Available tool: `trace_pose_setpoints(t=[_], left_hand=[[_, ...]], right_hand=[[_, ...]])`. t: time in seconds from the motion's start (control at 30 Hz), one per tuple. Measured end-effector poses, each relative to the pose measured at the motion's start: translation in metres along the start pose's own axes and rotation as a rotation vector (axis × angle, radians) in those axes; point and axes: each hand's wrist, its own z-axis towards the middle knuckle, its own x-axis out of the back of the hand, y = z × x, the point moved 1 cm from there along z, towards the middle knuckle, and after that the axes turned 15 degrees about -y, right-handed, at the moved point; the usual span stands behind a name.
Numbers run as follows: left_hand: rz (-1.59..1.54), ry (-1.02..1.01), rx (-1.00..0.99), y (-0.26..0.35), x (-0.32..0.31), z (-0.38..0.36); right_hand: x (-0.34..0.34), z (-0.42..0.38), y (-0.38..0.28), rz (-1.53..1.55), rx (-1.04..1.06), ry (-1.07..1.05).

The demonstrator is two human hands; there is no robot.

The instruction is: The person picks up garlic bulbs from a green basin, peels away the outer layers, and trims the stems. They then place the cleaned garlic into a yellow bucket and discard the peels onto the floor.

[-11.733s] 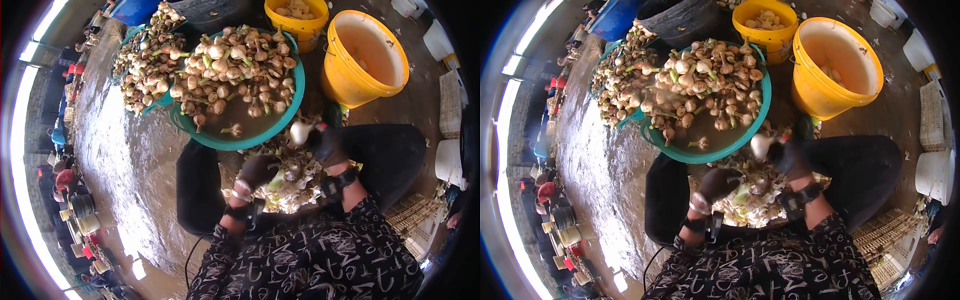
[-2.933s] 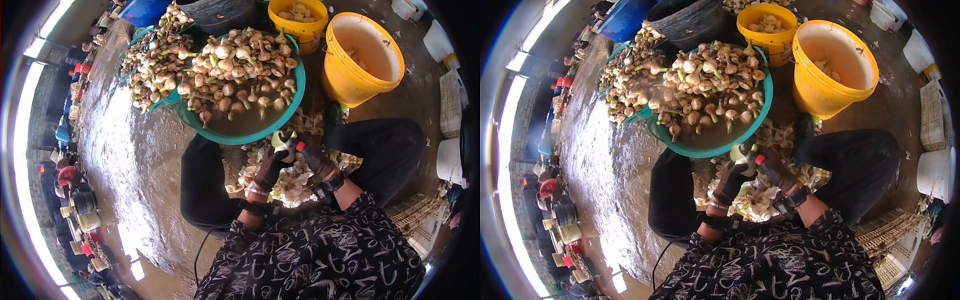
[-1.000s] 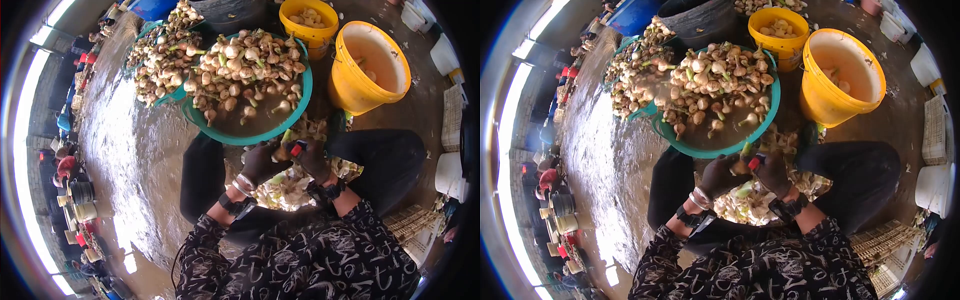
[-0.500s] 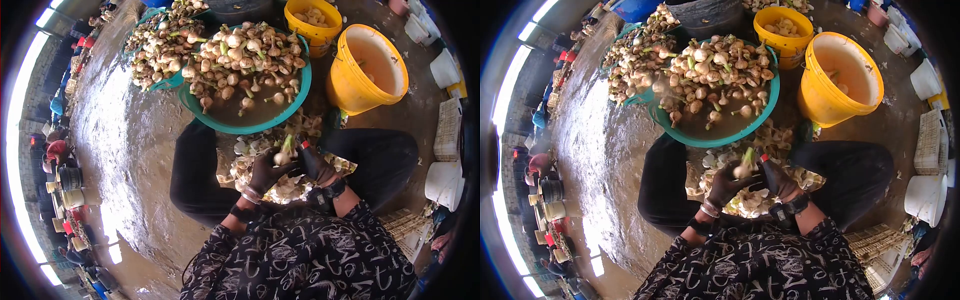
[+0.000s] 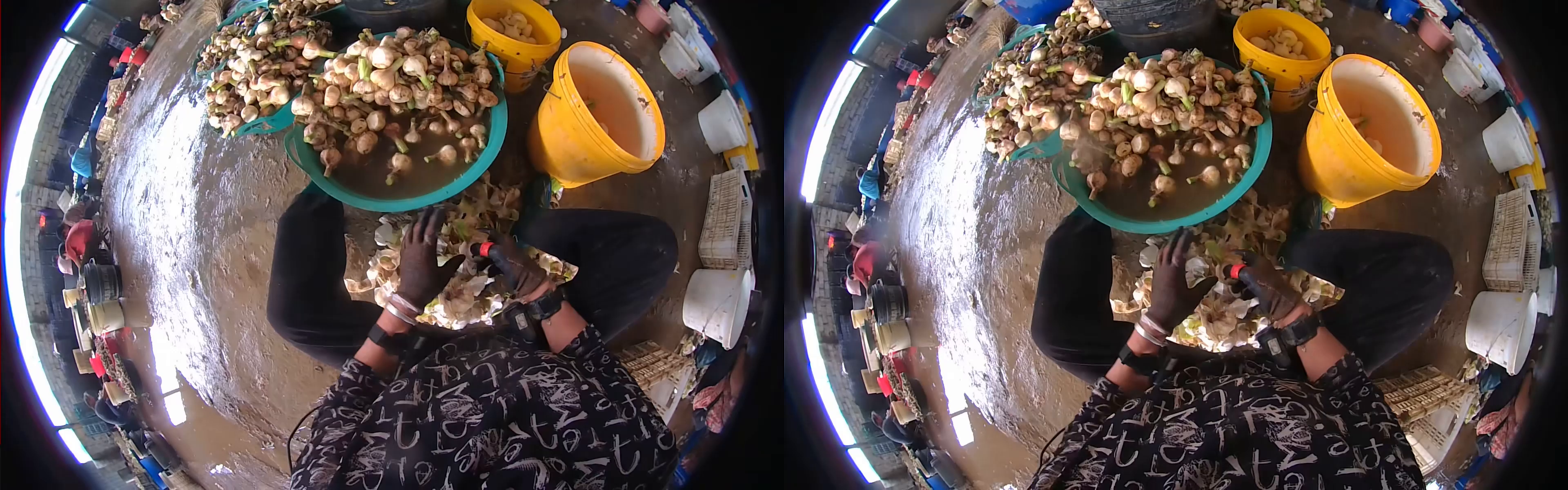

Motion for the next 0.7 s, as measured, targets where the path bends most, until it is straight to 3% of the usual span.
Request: trace_pose_setpoints(t=[0.07,0.13,0.3,0.37,0.4,0.43,0.47,0.5,0.53,0.57,0.63,0.67,0.7], left_hand=[[0.093,-0.078,-0.020,0.002,0.004,0.000],[0.111,-0.411,-0.102,-0.010,-0.017,-0.007],[0.099,-0.491,0.022,-0.014,-0.041,-0.017],[0.020,-0.420,0.026,-0.021,-0.047,-0.020],[0.020,-0.419,0.025,-0.026,-0.049,-0.020],[-0.698,-0.401,0.312,-0.032,-0.047,-0.019],[-1.418,-0.343,0.596,-0.036,-0.048,-0.022],[-1.417,-0.344,0.595,-0.038,-0.045,-0.024],[-0.757,-0.348,0.299,-0.031,-0.031,-0.023],[-0.096,-0.322,0.004,-0.024,-0.023,-0.023],[-0.078,-0.258,0.003,-0.026,-0.033,-0.027],[-0.491,-0.243,0.153,-0.029,-0.038,-0.028],[-0.906,-0.224,0.305,-0.031,-0.044,-0.030]], right_hand=[[0.012,0.014,0.014,-0.079,-0.059,-0.106],[0.022,0.025,0.037,-0.266,-0.150,-0.197],[0.021,0.024,0.038,-0.643,-0.120,-0.159],[0.015,0.017,0.023,-0.802,-0.113,-0.155],[0.012,0.013,0.017,-0.799,0.049,-0.133],[0.009,0.012,0.014,-0.792,0.214,-0.109],[0.006,0.012,0.019,-0.791,0.213,-0.108],[0.006,0.014,0.026,-0.565,0.249,-0.074],[0.003,0.014,0.024,-0.337,0.282,-0.037],[0.000,0.013,0.021,-0.336,0.285,-0.034],[-0.005,0.008,0.005,-0.842,0.545,0.130],[-0.006,0.007,-0.001,-0.840,0.547,0.132],[-0.007,0.006,-0.006,-1.030,0.582,0.105]])
